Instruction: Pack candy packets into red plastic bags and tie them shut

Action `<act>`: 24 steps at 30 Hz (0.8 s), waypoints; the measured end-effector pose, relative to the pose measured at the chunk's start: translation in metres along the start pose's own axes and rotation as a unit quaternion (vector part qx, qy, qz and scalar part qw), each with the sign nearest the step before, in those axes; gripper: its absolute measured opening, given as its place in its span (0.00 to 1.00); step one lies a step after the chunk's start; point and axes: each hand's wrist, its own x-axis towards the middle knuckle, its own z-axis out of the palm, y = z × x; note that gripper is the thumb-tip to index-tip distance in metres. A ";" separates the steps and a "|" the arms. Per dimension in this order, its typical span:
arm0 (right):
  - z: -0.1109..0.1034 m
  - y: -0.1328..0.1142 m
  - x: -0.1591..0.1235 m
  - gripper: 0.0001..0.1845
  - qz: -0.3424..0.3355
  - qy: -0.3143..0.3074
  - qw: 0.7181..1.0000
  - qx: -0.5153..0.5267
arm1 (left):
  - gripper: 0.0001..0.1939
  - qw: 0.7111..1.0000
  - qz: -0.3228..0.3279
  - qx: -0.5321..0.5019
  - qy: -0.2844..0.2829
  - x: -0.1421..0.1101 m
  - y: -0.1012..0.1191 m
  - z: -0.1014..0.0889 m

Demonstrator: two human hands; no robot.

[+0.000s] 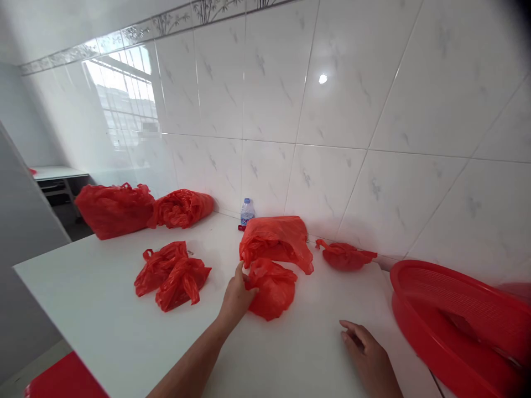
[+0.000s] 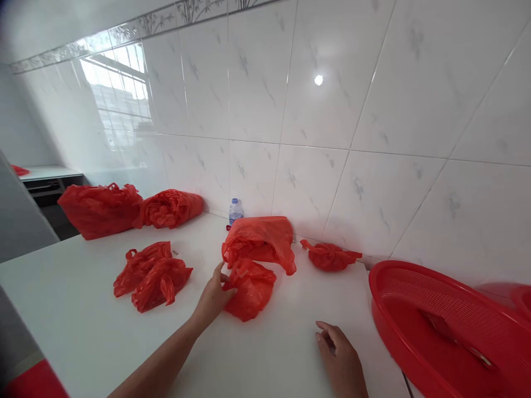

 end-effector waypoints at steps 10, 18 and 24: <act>0.035 -0.049 -0.036 0.21 -0.174 0.113 0.978 0.016 | 0.07 0.970 0.088 -0.186 -0.128 -0.060 0.045 0.069; 0.035 -0.050 -0.026 0.26 0.021 0.046 0.984 0.170 | 0.10 0.903 0.135 -0.318 -0.256 -0.087 0.053 0.069; 0.027 -0.063 -0.031 0.12 0.028 -0.022 0.947 0.320 | 0.10 0.873 0.275 -0.243 -0.322 -0.104 0.058 0.066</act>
